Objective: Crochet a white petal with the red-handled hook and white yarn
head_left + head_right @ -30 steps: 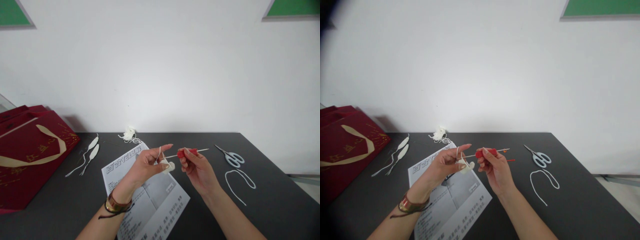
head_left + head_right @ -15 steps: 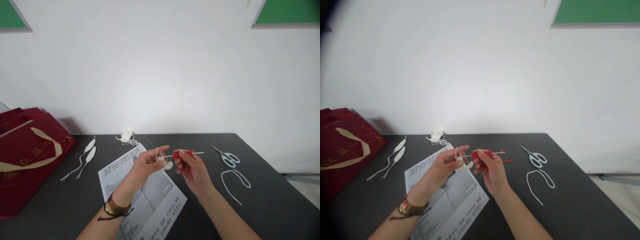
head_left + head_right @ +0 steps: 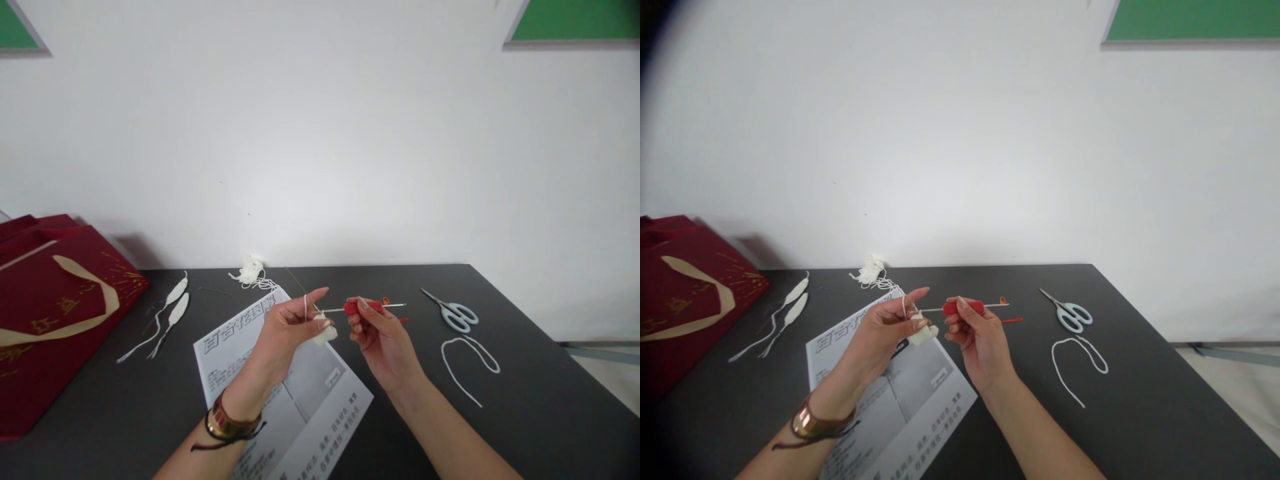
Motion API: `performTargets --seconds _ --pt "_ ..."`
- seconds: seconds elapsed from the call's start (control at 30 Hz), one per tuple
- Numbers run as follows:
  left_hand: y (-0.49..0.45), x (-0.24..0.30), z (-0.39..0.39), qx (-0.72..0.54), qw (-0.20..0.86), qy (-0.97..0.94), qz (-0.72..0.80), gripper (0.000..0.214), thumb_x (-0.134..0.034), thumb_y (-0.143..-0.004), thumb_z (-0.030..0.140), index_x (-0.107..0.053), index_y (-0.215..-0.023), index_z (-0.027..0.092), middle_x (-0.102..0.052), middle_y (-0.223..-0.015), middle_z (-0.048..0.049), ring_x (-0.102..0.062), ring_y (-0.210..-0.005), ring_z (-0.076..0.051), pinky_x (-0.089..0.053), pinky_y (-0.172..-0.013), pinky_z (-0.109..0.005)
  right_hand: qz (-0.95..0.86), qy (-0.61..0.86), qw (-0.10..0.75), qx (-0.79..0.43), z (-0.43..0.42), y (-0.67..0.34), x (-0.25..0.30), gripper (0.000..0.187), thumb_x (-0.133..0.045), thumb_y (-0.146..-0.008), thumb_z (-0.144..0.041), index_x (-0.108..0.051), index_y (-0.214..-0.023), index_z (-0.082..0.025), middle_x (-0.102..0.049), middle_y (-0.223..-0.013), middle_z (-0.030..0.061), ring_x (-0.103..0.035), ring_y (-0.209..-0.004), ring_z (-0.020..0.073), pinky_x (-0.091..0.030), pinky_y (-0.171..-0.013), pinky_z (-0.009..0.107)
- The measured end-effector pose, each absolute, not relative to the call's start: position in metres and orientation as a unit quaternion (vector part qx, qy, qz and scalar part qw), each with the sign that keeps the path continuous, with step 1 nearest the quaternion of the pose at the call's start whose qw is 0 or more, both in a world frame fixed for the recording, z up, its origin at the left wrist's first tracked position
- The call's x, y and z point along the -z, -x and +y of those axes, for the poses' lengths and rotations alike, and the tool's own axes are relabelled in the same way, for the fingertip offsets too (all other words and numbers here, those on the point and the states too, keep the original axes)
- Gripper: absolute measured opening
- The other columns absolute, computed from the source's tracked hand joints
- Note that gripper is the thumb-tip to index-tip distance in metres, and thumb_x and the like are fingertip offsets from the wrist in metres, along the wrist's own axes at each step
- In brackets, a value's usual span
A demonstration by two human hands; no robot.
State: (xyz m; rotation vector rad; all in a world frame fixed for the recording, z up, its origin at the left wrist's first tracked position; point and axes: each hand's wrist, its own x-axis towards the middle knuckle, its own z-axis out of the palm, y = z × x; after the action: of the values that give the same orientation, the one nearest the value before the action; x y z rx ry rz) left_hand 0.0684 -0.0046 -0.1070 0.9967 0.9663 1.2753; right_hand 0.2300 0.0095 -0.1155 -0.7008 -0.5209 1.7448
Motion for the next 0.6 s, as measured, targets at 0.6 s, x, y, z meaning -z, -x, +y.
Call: performTargets --seconds 0.6 --pt "-0.0691 0.1135 -0.0051 -0.502 0.664 -0.404 0.380 0.041 -0.074 -0.066 0.013 -0.069 -0.105 0.021 -0.068 -0.067 0.0005 -0.060 -0.062 -0.010 -0.043 -0.069 -0.025 -0.276 0.313 0.574 -0.705 0.0091 -0.2294 0.1136 0.019 -0.076 -0.068 -0.026 -0.072 -0.077 -0.010 -0.066 -0.056 0.0011 -0.055 -0.044 0.0058 -0.050 -0.043 0.014"
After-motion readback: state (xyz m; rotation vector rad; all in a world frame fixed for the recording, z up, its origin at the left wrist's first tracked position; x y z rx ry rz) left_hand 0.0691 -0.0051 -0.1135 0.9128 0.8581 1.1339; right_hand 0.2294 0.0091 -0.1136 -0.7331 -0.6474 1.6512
